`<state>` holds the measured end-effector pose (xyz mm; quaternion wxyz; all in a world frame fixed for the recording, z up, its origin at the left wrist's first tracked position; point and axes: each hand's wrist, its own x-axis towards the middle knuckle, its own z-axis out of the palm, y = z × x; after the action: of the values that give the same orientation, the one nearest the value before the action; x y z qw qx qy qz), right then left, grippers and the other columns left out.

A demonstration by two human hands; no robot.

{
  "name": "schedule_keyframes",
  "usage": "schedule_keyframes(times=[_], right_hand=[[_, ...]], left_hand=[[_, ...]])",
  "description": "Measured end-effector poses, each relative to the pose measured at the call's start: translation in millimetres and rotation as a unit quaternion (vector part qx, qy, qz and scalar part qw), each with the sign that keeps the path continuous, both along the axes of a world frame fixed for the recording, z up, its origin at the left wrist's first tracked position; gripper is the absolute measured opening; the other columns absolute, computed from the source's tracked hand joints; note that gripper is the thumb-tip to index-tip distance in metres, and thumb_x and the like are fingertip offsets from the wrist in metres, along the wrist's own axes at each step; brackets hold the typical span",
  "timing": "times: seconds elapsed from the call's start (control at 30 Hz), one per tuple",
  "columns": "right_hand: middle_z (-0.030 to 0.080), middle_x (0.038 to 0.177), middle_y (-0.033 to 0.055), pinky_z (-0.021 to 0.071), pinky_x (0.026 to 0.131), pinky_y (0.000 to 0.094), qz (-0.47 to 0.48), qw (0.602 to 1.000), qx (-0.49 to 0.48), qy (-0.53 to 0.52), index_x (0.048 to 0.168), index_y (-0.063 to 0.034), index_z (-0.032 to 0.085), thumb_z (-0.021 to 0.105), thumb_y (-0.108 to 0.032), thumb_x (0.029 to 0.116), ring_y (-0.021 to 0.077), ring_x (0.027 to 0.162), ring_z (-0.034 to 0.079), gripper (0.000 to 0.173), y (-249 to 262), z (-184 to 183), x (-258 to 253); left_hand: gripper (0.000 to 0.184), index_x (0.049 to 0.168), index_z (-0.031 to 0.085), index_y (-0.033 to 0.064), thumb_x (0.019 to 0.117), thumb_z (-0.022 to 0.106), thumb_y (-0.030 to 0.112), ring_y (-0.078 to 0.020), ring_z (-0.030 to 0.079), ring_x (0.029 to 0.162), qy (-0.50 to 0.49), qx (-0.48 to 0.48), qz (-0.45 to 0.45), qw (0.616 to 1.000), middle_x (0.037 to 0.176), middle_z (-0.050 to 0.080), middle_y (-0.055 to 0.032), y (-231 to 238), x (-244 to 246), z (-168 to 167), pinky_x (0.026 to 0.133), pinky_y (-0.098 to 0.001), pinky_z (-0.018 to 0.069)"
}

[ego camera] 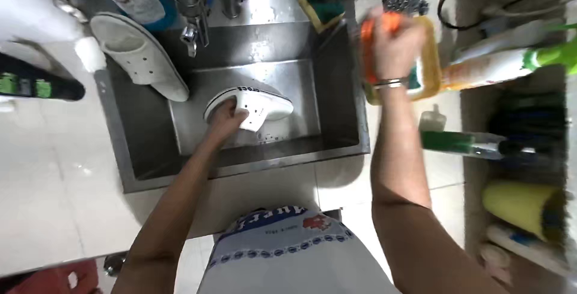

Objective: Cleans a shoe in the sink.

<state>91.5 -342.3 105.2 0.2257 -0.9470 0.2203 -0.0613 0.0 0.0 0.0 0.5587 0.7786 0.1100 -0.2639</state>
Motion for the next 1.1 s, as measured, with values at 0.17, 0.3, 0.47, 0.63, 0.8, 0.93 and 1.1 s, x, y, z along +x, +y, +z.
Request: schedule_keyframes(times=[0.17,0.3,0.47,0.63,0.8,0.93,1.1], right_hand=[[0.054,0.142,0.0363,0.036,0.107,0.0741,-0.077,0.978,-0.057,0.183,0.139,0.0045,0.057,0.049,-0.042,0.1046,0.0538,0.136,0.048,0.058,-85,-29,14],[0.056,0.136,0.0378,0.0357,0.1,0.0798,0.007,0.972,-0.074,0.222,0.131,0.0036,0.062,0.056,-0.041,0.1011,0.0574,0.131,0.05,0.054,-95,-37,18],[0.07,0.101,0.0144,0.0519,0.089,0.0492,0.041,0.997,0.057,-0.021,0.105,-0.0028,0.071,0.054,-0.056,0.0991,0.0247,0.096,0.068,0.056,-14,-7,-41],[0.067,0.078,0.0103,0.0539,0.066,0.0392,0.201,0.923,0.285,-0.166,0.076,0.0005,0.069,0.075,-0.029,0.0909,0.0172,0.069,0.063,0.034,165,-62,-86],[0.071,0.085,0.014,0.0539,0.074,0.0556,0.372,0.889,0.252,0.092,0.081,-0.0027,0.073,0.069,-0.041,0.0929,0.0303,0.082,0.069,0.04,244,-114,-97],[0.072,0.109,0.0246,0.0499,0.089,0.0692,0.333,0.873,0.085,0.345,0.103,-0.0008,0.074,0.061,-0.053,0.097,0.043,0.109,0.068,0.054,182,-190,-60],[0.067,0.07,0.0114,0.0506,0.064,0.0559,0.352,0.898,0.23,0.129,0.069,-0.0039,0.067,0.07,-0.039,0.0892,0.0288,0.07,0.066,0.04,255,-128,-92]], left_hand=[[0.05,0.12,0.065,-0.0084,0.0882,0.083,0.026,-0.0376,0.069,0.107,-0.008,0.118,-0.122,0.986,0.111,0.07,-0.0265,-5,-39,10,0.099,-0.0575,0.0523],[0.041,0.116,0.069,-0.0066,0.0987,0.071,0.031,-0.0438,0.068,0.107,-0.012,0.214,-0.195,0.957,0.109,0.07,-0.0284,-8,-67,16,0.098,-0.0631,0.0488],[0.044,0.123,0.063,-0.0079,0.1007,0.066,0.03,-0.0436,0.065,0.116,-0.015,0.24,-0.107,0.965,0.117,0.068,-0.0294,5,-80,7,0.103,-0.0635,0.0466],[0.049,0.129,0.058,-0.0107,0.1004,0.068,0.028,-0.0424,0.063,0.12,0.009,0.205,-0.043,0.978,0.122,0.065,-0.031,17,-77,-1,0.105,-0.0605,0.0468],[0.047,0.133,0.059,-0.0078,0.1049,0.061,0.03,-0.0425,0.061,0.124,0.044,0.208,-0.068,0.975,0.128,0.064,-0.0304,26,-82,2,0.108,-0.0596,0.0444],[0.049,0.128,0.059,-0.0084,0.1081,0.053,0.036,-0.0444,0.063,0.119,0.124,0.216,-0.122,0.961,0.122,0.064,-0.0308,36,-78,8,0.103,-0.0623,0.0472],[0.052,0.131,0.056,-0.0087,0.1105,0.046,0.038,-0.0439,0.062,0.121,0.136,0.195,-0.191,0.952,0.126,0.063,-0.0308,40,-74,2,0.104,-0.0613,0.0464]])
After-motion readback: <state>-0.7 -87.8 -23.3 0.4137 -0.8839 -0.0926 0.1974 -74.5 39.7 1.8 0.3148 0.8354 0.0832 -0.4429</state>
